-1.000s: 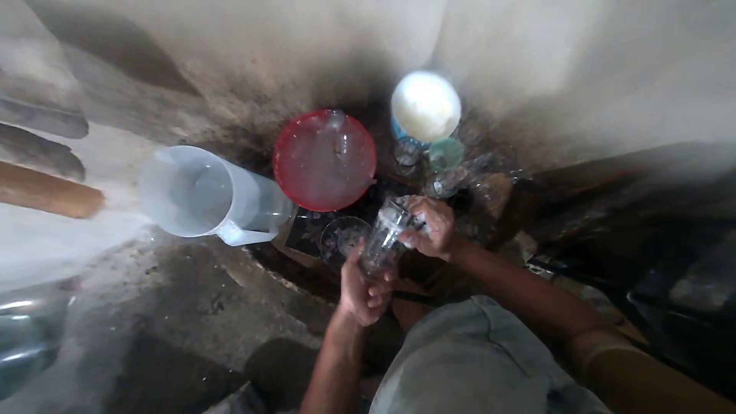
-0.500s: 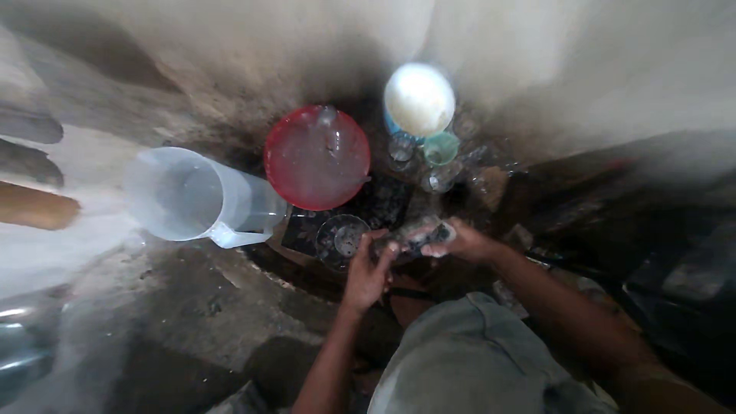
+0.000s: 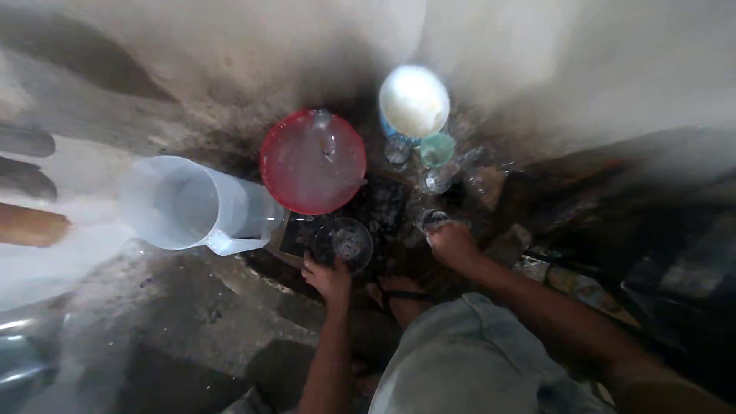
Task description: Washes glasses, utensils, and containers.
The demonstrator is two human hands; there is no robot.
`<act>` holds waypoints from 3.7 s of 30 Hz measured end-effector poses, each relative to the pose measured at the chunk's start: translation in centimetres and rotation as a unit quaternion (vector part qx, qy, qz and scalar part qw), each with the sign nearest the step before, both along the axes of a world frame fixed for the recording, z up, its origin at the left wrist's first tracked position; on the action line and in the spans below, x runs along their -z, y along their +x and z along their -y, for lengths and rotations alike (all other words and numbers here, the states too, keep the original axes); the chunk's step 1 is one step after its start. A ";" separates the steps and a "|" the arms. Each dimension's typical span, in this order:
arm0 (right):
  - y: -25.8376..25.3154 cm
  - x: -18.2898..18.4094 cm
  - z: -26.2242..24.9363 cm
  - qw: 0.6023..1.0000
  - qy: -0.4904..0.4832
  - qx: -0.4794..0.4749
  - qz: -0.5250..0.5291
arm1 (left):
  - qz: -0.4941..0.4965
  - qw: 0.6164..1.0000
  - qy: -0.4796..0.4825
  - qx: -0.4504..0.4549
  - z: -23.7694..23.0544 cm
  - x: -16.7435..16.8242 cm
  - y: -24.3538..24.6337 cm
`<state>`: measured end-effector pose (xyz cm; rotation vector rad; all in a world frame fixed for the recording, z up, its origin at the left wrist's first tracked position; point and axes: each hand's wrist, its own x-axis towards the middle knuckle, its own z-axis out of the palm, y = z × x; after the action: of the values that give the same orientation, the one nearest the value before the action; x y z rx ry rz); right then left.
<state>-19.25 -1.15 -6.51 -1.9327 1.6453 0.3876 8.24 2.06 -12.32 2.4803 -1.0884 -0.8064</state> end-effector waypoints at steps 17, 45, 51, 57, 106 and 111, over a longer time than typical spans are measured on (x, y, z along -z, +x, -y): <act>3.0 -3.9 1.2 0.913 -0.015 0.181 0.366 | -0.186 0.973 -0.118 -0.067 -1.2 -3.0 -3.1; 11.9 3.6 4.5 0.970 -0.043 -0.102 0.216 | -0.248 0.953 -0.153 -0.081 -1.6 -4.5 -4.8; 11.4 0.5 3.7 0.934 0.119 -0.221 0.254 | -0.300 0.934 -0.121 -0.153 0.0 -4.9 -3.8; 8.7 1.1 3.9 0.927 -0.137 -0.027 0.348 | -0.243 0.943 -0.145 -0.174 -1.5 -2.5 -1.5; 8.7 -1.7 10.9 0.915 -0.068 0.245 0.314 | -0.287 0.923 0.012 -0.255 -0.1 -0.6 -1.3; 9.7 0.1 5.5 0.767 -0.033 0.391 0.507 | -0.277 0.949 -0.088 -0.121 3.7 -6.8 -4.0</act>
<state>-9.55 -6.64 -6.59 -0.9336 1.4506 -0.9094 4.24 -1.66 -5.56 1.9969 -0.6105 -1.1702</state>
